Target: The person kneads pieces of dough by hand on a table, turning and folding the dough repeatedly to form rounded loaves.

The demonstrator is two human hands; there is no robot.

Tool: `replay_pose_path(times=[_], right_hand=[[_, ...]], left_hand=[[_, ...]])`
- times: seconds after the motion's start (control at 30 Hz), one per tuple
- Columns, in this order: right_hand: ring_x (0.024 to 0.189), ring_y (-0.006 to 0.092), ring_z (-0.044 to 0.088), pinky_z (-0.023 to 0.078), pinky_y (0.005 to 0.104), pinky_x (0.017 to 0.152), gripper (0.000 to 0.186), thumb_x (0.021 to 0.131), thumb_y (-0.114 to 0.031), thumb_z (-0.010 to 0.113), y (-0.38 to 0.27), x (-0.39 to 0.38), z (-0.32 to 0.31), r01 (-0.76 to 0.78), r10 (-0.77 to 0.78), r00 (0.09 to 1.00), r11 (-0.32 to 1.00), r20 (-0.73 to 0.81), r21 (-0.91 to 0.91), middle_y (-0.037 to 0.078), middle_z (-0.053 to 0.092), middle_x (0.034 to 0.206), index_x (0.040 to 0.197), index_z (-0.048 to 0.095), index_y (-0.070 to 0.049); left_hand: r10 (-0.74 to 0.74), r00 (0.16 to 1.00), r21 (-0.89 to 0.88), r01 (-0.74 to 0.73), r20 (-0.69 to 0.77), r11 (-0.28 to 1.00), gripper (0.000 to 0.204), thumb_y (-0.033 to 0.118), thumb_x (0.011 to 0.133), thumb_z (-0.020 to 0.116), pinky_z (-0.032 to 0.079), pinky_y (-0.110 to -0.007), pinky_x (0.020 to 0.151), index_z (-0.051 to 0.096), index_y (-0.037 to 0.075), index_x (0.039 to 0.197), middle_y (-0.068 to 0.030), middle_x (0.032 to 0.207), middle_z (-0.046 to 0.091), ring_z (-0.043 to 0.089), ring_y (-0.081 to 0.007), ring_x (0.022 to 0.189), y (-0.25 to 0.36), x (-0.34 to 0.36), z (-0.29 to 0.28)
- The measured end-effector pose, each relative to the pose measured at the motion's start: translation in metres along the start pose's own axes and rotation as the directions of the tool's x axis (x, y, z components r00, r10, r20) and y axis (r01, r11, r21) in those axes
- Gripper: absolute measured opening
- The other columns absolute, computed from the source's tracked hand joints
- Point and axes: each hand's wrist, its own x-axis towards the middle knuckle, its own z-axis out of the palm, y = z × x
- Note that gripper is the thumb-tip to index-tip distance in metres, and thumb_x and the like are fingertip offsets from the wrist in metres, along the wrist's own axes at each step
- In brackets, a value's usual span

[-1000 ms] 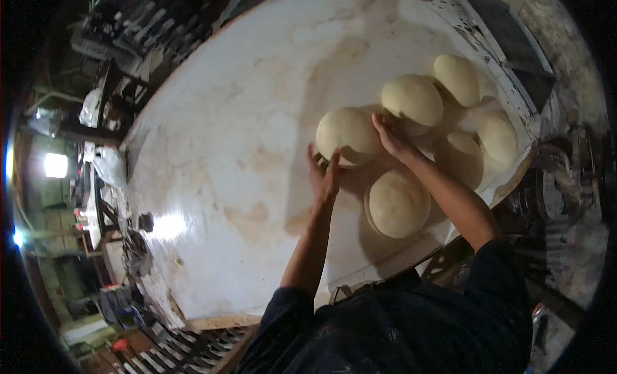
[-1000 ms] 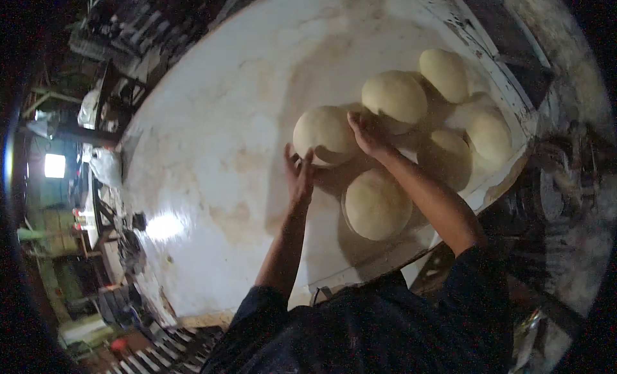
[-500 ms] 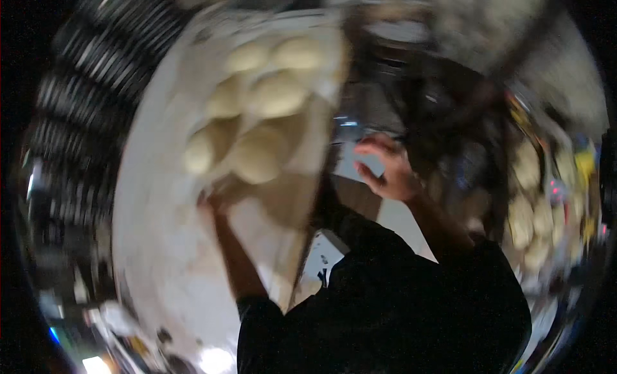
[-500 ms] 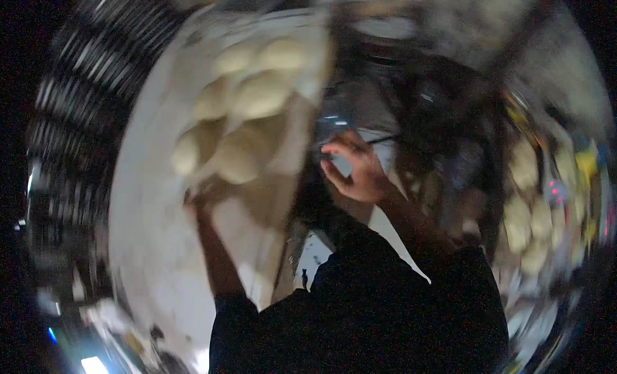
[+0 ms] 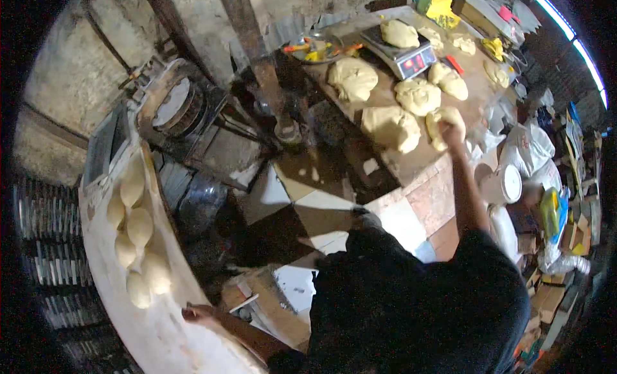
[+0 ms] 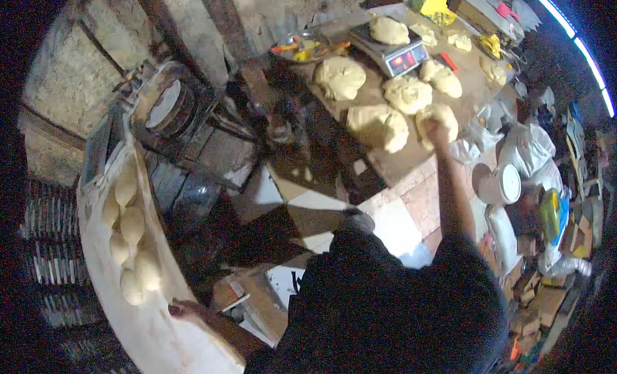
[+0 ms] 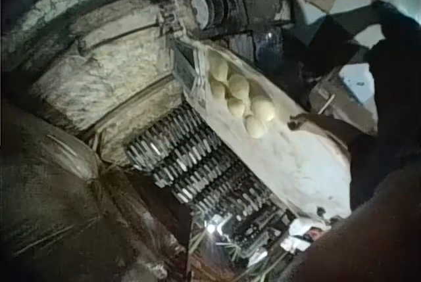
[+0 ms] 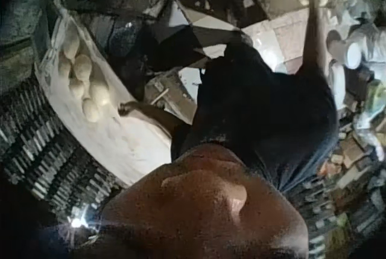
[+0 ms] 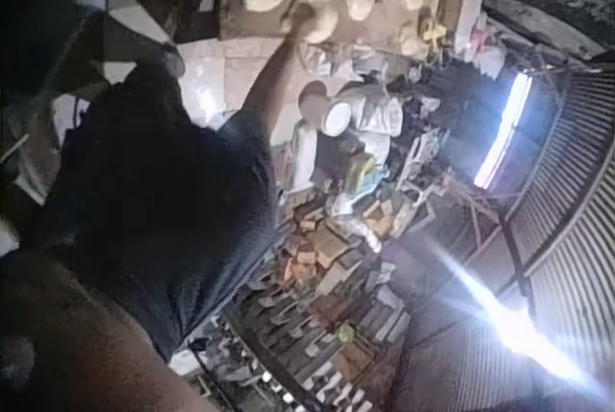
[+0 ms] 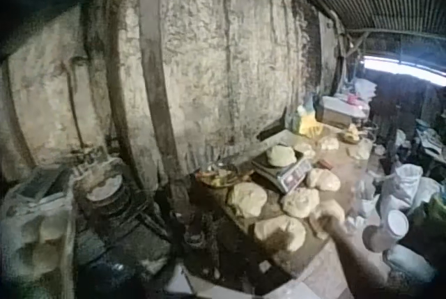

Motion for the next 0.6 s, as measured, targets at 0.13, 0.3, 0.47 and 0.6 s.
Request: replay_pose_path(times=[0.13, 0.3, 0.47, 0.6], right_hand=[[0.07, 0.0203, 0.068, 0.06, 0.0326, 0.067, 0.035, 0.09, -0.019, 0.072, 0.081, -0.046, 0.019, -0.657, 0.524, 0.661, 0.75, 0.536, 0.077, 0.014, 0.07, 0.101, 0.114, 0.065, 0.005], [0.083, 0.0218, 0.068, 0.057, 0.0299, 0.07, 0.035, 0.094, -0.018, 0.067, 0.093, -0.029, 0.072, -0.876, 0.835, 0.451, 0.346, 0.315, 0.337, 0.015, 0.07, 0.099, 0.118, 0.062, 0.007], [0.091, 0.0183, 0.064, 0.051, 0.0301, 0.08, 0.059, 0.08, -0.028, 0.079, 0.075, 0.011, 0.112, -0.6, 0.565, 0.75, 0.8, 0.343, -0.007, 0.013, 0.068, 0.108, 0.13, 0.059, -0.003], [0.045, 0.0097, 0.047, 0.033, 0.0243, 0.036, 0.053, 0.089, -0.04, 0.061, 0.018, 0.018, 0.119, -0.849, 0.584, 0.336, 0.528, 0.739, -0.031, 0.007, 0.068, 0.084, 0.131, 0.06, -0.008]], left_hand=[[-0.595, 0.496, -0.372, 0.868, 0.632, 0.329, 0.035, 0.029, 0.095, 0.06, 0.051, -0.04, 0.079, 0.058, 0.002, 0.117, -0.0139, 0.107, 0.06, 0.059, -0.0258, 0.092, 0.155, -0.157, 0.112], [0.197, 0.34, -0.197, -0.037, 0.919, 0.98, 0.036, 0.016, 0.075, 0.081, 0.05, -0.039, 0.084, 0.065, 0.007, 0.106, -0.01, 0.101, 0.063, 0.061, -0.0253, 0.091, 0.367, -0.323, 0.138], [0.056, 0.059, -0.068, 0.215, 0.997, 0.974, 0.04, 0.012, 0.078, 0.079, 0.051, -0.036, 0.079, 0.061, 0.01, 0.114, -0.0085, 0.103, 0.062, 0.06, -0.022, 0.091, 0.434, -0.383, 0.106], [0.129, -0.194, -0.074, 0.27, 0.973, 0.96, 0.041, 0.028, 0.089, 0.072, 0.053, -0.044, 0.079, 0.057, 0.007, 0.121, -0.0158, 0.112, 0.056, 0.061, -0.0306, 0.099, 0.438, -0.386, 0.097]])
